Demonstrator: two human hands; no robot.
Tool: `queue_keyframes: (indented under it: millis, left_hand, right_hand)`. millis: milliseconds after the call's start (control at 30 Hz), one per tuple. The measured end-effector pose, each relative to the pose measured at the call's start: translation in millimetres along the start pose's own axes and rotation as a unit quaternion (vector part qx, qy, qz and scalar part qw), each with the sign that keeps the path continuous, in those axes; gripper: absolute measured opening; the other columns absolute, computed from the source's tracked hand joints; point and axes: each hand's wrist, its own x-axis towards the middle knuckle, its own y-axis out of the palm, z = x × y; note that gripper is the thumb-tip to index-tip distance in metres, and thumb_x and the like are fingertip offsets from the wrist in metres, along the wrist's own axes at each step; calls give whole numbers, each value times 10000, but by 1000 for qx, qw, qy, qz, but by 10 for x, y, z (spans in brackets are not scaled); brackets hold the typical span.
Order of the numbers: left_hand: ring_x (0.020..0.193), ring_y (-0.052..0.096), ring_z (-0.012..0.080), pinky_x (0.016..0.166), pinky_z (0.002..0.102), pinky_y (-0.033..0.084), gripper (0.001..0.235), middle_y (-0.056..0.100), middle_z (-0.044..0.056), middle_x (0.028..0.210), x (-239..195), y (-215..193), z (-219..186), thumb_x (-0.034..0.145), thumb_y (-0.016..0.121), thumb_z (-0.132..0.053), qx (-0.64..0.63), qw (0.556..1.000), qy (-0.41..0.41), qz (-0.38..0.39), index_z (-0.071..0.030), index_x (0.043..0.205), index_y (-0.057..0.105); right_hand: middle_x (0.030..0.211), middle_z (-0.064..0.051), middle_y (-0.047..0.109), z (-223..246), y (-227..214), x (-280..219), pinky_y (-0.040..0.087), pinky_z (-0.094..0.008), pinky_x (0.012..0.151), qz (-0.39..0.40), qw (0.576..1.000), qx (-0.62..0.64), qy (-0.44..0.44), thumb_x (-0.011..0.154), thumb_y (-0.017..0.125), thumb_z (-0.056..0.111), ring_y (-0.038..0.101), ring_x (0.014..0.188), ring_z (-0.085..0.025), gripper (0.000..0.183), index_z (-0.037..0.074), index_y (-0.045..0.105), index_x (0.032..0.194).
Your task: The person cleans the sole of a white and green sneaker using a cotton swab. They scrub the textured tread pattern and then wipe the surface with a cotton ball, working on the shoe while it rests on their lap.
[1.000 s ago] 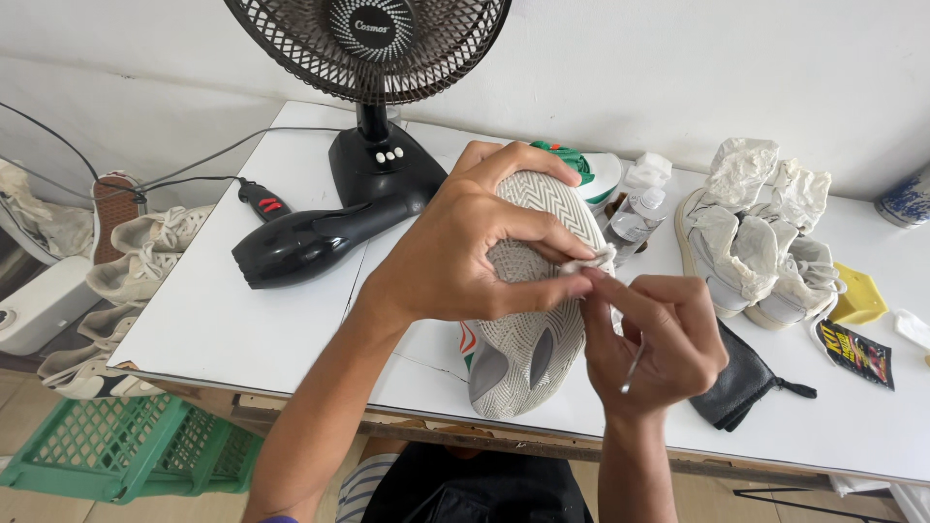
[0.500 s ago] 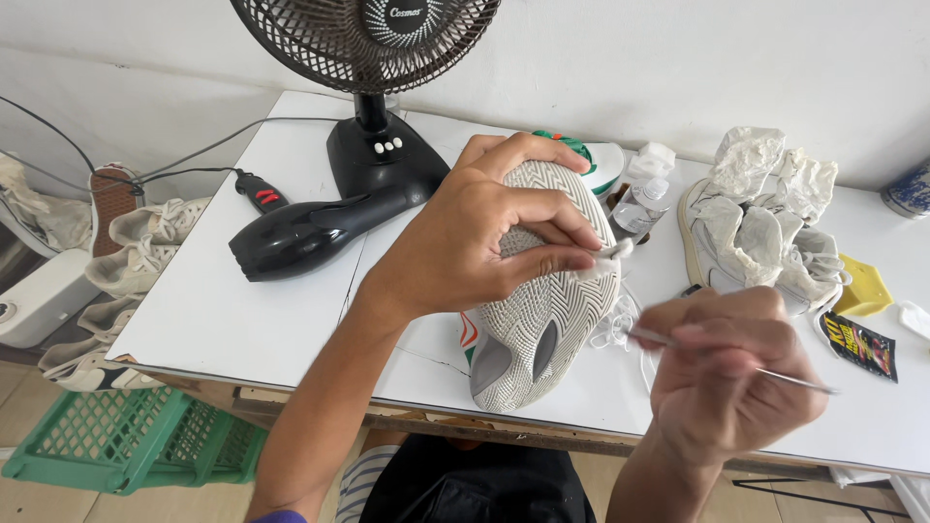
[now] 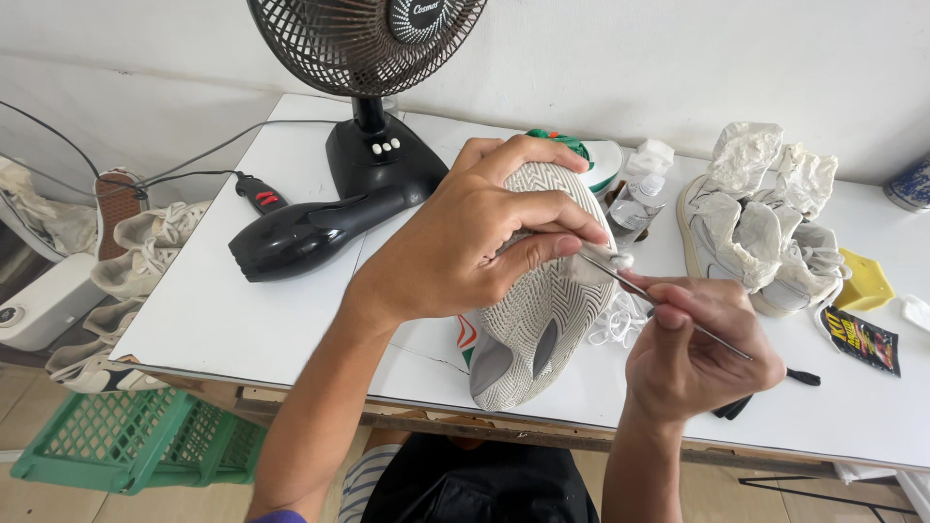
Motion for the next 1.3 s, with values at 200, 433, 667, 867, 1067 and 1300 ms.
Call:
queue_keyframes:
  millis: [200,433,667,867,1067,1300]
  left_hand:
    - [1517,500,237,1214,477,291,279,803,-5,1078,8,-37,-51,1094,572,-212,-10,1000,2,16,-173,1299,758]
    - [1515,510,171,1237,501,294,226,817,-26,1234,3,-30,43,1087,650,-196,-34,999,-18,15,-201,1262,791]
    - [1529,592,208,1330,492,230,193,690,-14,1348,-33,-52,43,1127,688,-224,-90,995,-35,13,-125,1290,660]
    - [1483,575,120,1304,501,262,155,791,-112,1091,-19,-37,4,1083,717,-339,-94,995,-30,-4,-184,1078,729]
    - [1471,565,163,1249,540,296,189,850,-131,1055,33,-1,-59,1080,696,-369,-64,998,-12,0,-198,1098,773]
    - [1446,607,202,1182,502,354,198,721,-136,1188,35,-1,-76,1149,608,-352,-35,999,-17,9,-170,1221,580]
  right_hand:
    - [854,-238,719,-22,-85,-38,611,-321,612,7,998,-58,-17,1018,842,151,776,718,-322,175,11,737,1005]
    - [819,-244,761,416,-39,145,498,-227,571,118,980,-155,52,910,945,-195,759,658,-257,204,-117,789,1016]
    - [814,-152,737,493,-30,200,314,-219,555,191,960,-183,86,1001,887,-121,487,592,-111,145,-73,819,1121]
    - [823,-138,689,482,-9,208,335,-222,537,207,960,-156,105,1044,805,-63,484,619,-120,65,-69,784,1105]
    - [888,-139,650,304,82,91,226,-235,473,158,976,-144,49,1038,745,151,325,503,-65,230,-45,635,1086]
    - [1150,-219,876,306,177,193,521,-335,655,161,919,-288,-218,1012,1001,56,837,784,-230,187,66,877,1151]
